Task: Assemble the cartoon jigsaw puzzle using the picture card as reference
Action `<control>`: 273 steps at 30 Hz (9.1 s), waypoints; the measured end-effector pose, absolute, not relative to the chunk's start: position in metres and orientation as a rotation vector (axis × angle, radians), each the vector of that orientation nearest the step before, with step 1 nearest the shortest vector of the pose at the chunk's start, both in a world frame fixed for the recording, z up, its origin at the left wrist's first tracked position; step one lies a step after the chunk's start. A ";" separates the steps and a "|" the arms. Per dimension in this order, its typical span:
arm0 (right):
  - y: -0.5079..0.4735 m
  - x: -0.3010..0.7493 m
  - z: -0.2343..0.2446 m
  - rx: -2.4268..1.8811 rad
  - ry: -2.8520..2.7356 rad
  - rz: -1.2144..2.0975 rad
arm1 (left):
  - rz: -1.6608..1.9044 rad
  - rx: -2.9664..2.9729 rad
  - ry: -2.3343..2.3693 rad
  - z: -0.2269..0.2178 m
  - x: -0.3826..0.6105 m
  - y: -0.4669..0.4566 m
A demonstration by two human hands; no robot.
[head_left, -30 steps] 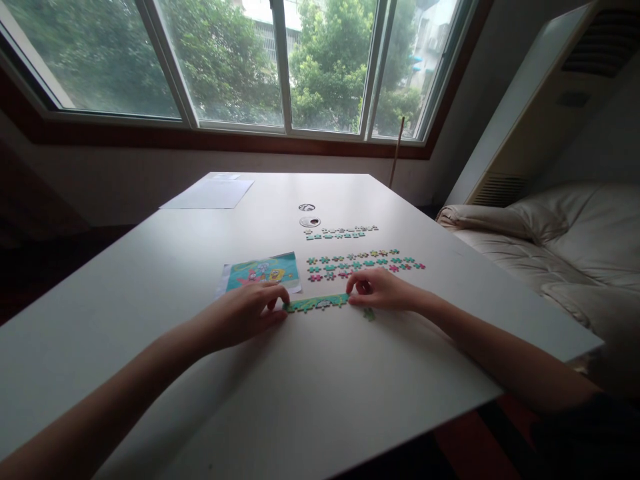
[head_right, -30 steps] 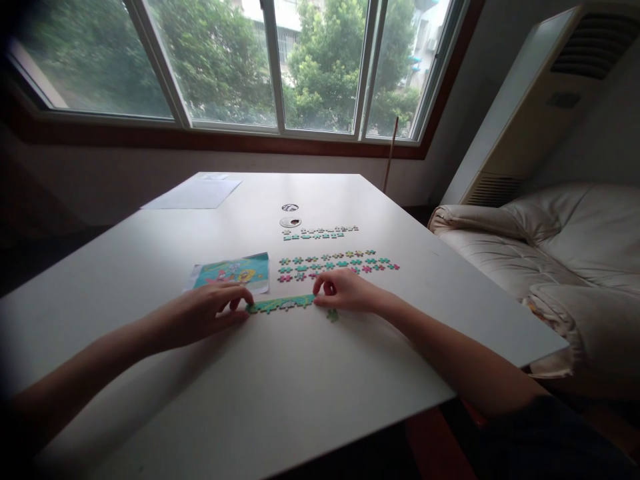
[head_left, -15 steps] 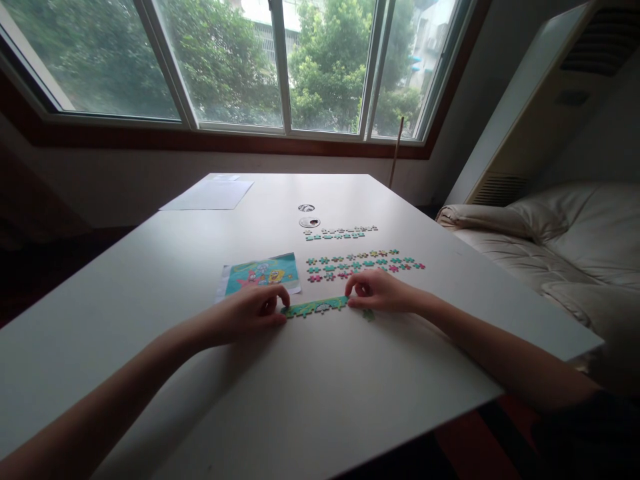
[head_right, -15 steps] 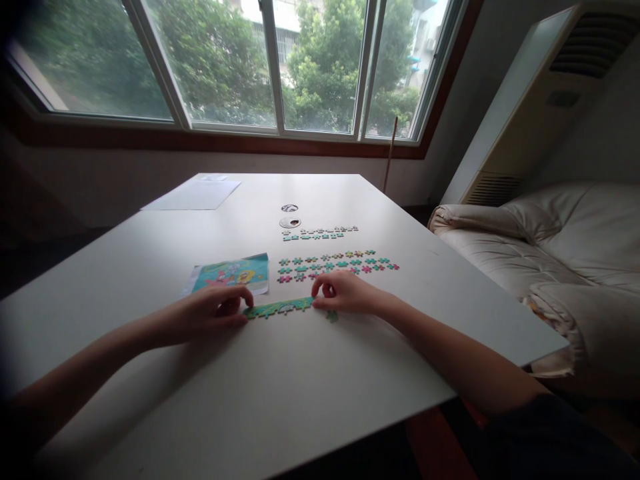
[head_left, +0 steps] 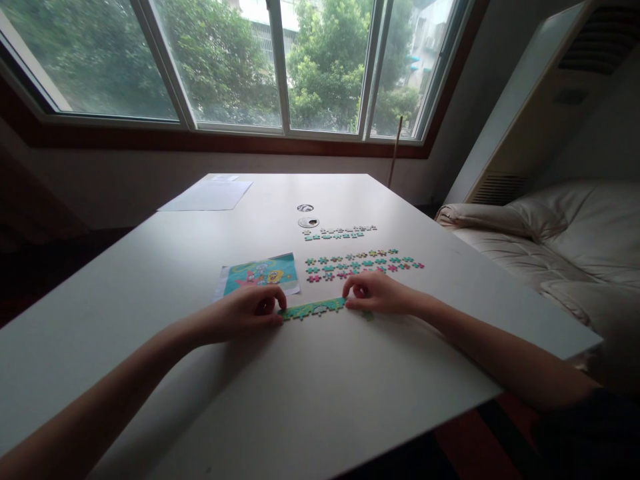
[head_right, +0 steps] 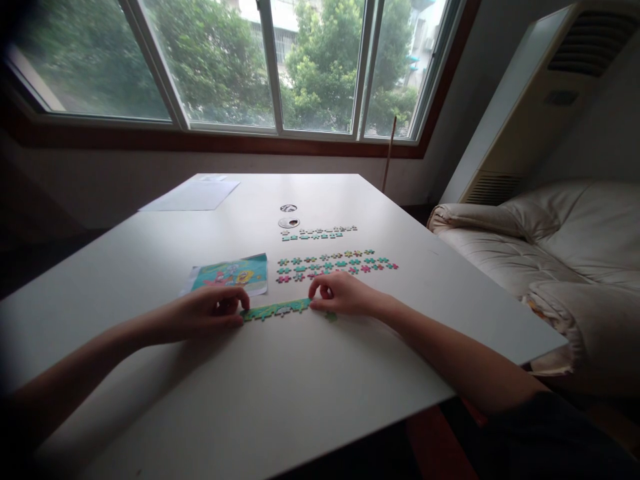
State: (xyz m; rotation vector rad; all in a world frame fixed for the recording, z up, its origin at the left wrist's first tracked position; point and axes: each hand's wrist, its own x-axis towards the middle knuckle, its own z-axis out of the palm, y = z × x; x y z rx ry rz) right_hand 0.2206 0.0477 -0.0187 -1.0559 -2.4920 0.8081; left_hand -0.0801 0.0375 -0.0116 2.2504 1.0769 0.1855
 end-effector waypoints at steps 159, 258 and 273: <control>0.062 0.233 -0.013 -1.092 -2.630 0.784 | 0.154 2.193 1.167 -0.016 -0.074 0.035; 0.197 0.144 -0.013 -1.253 -2.668 0.252 | 0.226 2.251 1.170 -0.013 -0.079 0.038; 0.197 0.123 -0.014 -1.656 -2.420 0.340 | 0.235 2.244 1.161 -0.011 -0.077 0.036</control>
